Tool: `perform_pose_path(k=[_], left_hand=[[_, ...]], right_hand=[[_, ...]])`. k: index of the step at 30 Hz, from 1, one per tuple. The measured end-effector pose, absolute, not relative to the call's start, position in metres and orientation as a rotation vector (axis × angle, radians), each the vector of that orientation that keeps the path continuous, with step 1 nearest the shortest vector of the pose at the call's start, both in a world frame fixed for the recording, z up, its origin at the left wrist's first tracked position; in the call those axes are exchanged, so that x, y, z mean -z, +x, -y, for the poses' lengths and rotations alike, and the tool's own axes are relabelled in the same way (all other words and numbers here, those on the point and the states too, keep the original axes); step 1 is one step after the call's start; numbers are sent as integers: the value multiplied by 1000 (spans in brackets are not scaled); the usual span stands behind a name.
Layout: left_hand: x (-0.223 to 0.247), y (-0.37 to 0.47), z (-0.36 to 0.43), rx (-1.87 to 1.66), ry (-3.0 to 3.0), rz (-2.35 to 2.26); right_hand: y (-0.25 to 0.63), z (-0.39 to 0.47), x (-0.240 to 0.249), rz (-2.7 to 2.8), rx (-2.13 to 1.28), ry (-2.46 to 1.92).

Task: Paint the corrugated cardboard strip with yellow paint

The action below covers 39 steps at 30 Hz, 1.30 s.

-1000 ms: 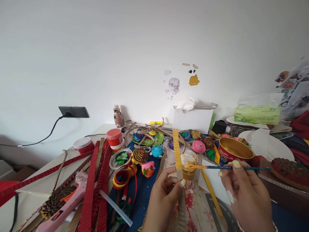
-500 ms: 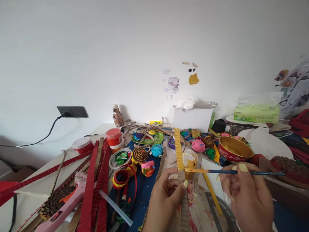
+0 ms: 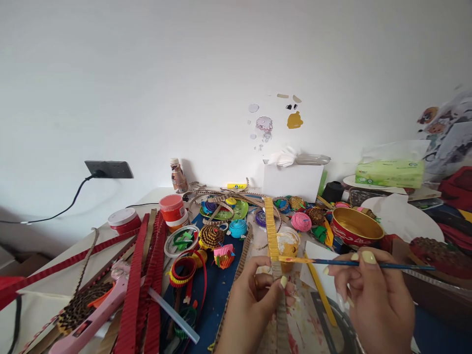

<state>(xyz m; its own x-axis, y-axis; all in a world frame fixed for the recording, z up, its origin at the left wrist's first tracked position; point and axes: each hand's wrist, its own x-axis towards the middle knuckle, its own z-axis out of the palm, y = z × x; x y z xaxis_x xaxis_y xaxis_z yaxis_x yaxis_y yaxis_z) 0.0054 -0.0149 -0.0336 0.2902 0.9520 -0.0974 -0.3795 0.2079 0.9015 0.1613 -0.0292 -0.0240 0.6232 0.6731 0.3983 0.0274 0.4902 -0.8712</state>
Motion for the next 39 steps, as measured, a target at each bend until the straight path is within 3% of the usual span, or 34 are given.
perform_pose_path(k=[39], left_hand=[[27,6,18,-1086,859,-737]], right_hand=[[162,31,21,855,-462,-985]])
